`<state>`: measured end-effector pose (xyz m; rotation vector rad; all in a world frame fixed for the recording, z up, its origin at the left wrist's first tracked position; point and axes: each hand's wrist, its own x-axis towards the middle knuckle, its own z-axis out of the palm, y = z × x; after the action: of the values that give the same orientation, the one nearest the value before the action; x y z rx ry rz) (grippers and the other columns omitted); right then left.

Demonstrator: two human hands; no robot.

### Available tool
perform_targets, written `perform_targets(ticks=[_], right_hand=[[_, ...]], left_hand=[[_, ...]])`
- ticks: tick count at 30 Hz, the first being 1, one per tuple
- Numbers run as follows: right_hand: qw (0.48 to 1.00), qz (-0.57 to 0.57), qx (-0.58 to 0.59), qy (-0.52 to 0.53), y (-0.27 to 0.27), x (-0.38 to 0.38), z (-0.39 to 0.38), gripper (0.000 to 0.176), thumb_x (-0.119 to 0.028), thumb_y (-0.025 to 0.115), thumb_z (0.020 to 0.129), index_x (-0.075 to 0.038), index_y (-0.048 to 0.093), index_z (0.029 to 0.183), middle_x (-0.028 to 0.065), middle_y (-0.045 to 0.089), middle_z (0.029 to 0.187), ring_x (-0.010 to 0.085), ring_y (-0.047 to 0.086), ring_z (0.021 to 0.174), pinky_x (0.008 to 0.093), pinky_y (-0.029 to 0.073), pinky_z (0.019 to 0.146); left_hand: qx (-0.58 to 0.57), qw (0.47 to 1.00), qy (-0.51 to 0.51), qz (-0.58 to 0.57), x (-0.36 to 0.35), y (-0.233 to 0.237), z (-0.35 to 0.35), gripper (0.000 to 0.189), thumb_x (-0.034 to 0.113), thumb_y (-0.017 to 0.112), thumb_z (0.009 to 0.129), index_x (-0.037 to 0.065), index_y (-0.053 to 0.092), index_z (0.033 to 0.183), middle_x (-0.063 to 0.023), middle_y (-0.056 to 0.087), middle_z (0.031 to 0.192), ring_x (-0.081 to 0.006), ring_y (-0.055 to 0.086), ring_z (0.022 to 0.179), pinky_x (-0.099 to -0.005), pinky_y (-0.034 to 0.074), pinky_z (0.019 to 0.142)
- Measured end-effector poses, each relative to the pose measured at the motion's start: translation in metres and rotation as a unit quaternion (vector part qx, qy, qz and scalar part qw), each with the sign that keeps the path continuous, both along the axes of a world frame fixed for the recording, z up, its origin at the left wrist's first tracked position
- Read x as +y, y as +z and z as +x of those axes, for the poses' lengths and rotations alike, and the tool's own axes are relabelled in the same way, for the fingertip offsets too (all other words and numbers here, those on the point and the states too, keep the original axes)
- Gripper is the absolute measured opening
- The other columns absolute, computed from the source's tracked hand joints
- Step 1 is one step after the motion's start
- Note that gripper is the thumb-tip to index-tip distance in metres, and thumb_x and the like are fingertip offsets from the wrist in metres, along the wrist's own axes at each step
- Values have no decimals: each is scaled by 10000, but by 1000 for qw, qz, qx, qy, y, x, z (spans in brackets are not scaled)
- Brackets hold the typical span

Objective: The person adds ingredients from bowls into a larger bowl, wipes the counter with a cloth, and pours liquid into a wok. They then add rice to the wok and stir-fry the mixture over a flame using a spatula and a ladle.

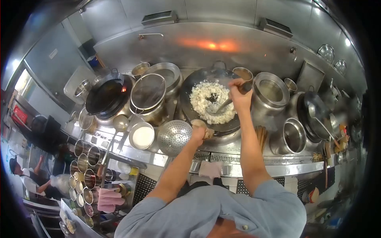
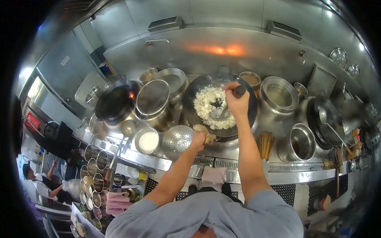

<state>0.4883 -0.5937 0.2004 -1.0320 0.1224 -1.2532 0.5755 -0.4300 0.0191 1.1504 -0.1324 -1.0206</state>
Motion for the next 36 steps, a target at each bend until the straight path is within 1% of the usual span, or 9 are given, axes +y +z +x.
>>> perform_targets(ticks=[3, 9, 12, 16, 23, 29, 31, 34, 36], right_hand=[[988, -20, 10, -155, -2, -19, 34, 21, -2, 577, 794, -8, 586, 777, 28, 528, 599, 104, 461, 461, 251, 401, 453], [994, -91, 31, 48, 58, 27, 50, 48, -41, 611, 779, -22, 578, 751, 2, 519, 583, 84, 440, 445, 245, 358, 419], [985, -8, 120, -123, 70, -35, 44, 40, -39, 602, 778, -35, 581, 744, -9, 519, 581, 74, 459, 465, 240, 348, 422], [928, -272, 141, -212, 29, -69, 11, 55, -25, 567, 797, -15, 590, 747, 2, 562, 652, 95, 500, 518, 267, 392, 482], [978, -124, 160, -49, 78, -13, -21, 47, 2, 567, 762, -1, 606, 787, 1, 519, 595, 88, 481, 502, 243, 352, 447], [990, -109, 53, -79, 96, -51, 14, 52, -78, 588, 796, -44, 588, 757, 13, 539, 612, 124, 467, 474, 255, 418, 485], [968, 118, -198, 98, 57, -95, 54, 39, -89, 598, 794, -56, 579, 782, 12, 534, 598, 123, 458, 456, 257, 409, 461], [963, -128, 81, -223, 33, -66, 54, 101, -111, 619, 779, -67, 569, 856, 4, 519, 575, 112, 468, 434, 260, 405, 416], [962, -46, 223, -152, 71, -74, 31, 116, -122, 620, 780, -60, 571, 866, 2, 520, 574, 108, 484, 439, 262, 411, 412]], left_hand=[[21, 999, -29, -15, 6, 0, -1, 76, 67, 495, 881, 41, 441, 833, -77, 483, 562, -169, 468, 415, -316, 307, 340], [-56, 997, 48, 23, -4, -22, 1, 174, 70, 477, 879, 41, 433, 1045, -134, 552, 755, -219, 542, 508, -343, 414, 374], [8, 998, -57, -11, 1, -28, 9, 268, 55, 477, 874, 27, 393, 1127, -127, 544, 777, -231, 559, 541, -354, 416, 374], [-3, 1000, 16, 1, -2, -7, -1, 223, 48, 454, 879, 3, 398, 1090, -173, 569, 795, -250, 574, 561, -359, 401, 373], [29, 999, 2, -14, 8, 24, -12, 179, 38, 421, 894, 7, 434, 718, -81, 459, 538, -154, 368, 355, -325, 322, 350], [15, 998, -60, 7, 14, 22, -9, 88, 106, 450, 900, 53, 472, 967, -111, 577, 724, -179, 523, 500, -296, 377, 374], [17, 998, -47, 35, 13, 25, -7, 105, 130, 464, 900, 73, 473, 988, -117, 600, 795, -186, 551, 542, -286, 399, 390], [32, 996, -33, 75, 6, 3, -8, 111, 151, 477, 899, 84, 482, 987, -122, 612, 858, -194, 574, 581, -280, 422, 408], [59, 995, -45, 59, 8, -3, -1, 113, 147, 473, 899, 78, 487, 986, -125, 614, 863, -199, 581, 596, -284, 437, 417]])
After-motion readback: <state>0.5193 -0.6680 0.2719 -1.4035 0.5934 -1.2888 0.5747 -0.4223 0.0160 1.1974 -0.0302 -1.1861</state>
